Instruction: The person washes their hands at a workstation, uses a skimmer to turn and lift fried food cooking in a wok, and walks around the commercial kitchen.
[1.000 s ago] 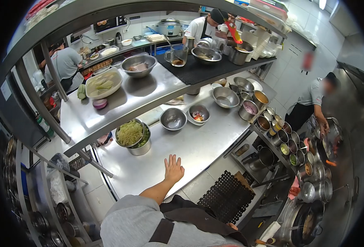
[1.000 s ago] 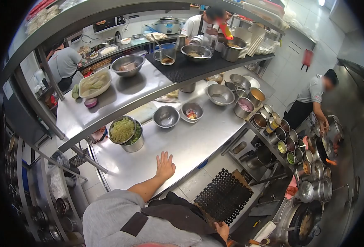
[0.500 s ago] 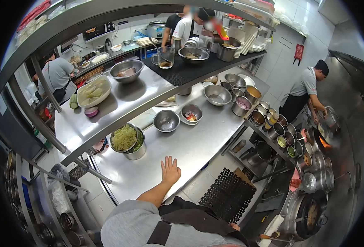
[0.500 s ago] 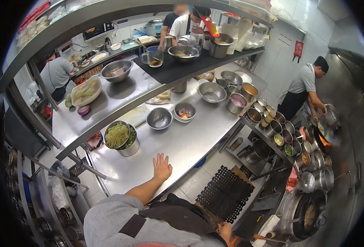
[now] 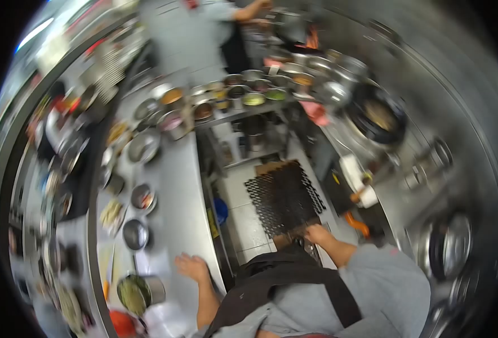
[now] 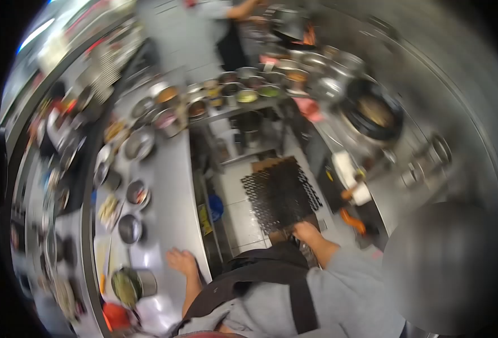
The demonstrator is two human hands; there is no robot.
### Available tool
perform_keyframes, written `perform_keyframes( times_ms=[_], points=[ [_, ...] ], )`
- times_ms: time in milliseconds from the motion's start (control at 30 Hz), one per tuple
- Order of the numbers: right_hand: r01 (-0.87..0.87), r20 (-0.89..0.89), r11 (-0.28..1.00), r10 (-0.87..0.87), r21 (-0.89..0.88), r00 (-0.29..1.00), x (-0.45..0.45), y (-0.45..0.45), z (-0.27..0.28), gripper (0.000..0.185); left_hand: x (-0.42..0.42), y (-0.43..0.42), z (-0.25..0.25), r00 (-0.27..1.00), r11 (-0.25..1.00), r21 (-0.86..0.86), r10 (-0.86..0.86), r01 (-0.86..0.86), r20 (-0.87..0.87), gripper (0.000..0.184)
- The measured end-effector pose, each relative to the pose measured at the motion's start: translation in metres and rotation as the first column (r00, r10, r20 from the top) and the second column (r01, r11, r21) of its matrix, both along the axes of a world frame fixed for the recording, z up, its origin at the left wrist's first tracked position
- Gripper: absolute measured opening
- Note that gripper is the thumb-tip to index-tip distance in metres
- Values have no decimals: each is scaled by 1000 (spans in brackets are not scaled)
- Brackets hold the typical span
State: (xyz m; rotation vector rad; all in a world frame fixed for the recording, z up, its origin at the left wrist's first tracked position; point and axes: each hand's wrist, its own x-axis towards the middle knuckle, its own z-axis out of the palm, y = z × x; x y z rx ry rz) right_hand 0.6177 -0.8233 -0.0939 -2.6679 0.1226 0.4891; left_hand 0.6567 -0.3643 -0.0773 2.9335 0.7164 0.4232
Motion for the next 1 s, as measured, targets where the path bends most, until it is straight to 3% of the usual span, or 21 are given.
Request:
perform_keyframes(
  times_ms=[33,100,433,533,700,767,833,900,1000],
  points=[
    [-6,14,1000,6,20,1000,-2,-5,-23,23,2,1,-9,999,999,33,13,-14,31,48],
    [123,-89,991,-119,52,989,-6,8,13,24,2,-4,2,1000,999,40,-13,14,-22,48],
    [143,-293,989,-126,37,948,-13,4,-2,26,7,1,-12,997,996,79,51,-46,-54,47],
    [133,-295,991,-123,14,948,-12,-2,-13,26,8,-1,-9,997,996,70,51,-47,-61,47],
    [117,-156,991,-106,66,982,-2,-6,-19,21,8,-7,5,998,999,26,23,-22,-50,49],
    [38,-64,993,-31,110,997,0,-12,-43,19,6,-2,-7,994,992,59,113,-113,-7,49],
    [24,-79,989,-12,148,997,5,-20,-55,24,13,-4,-3,997,998,13,59,-59,-54,49],
    [37,-139,992,-20,123,990,17,-26,-42,25,23,-19,12,984,990,-9,140,-141,-107,52],
    [-14,-115,992,28,122,993,38,-59,-69,28,39,-52,11,965,978,-77,173,-191,-198,62]
  ],
)
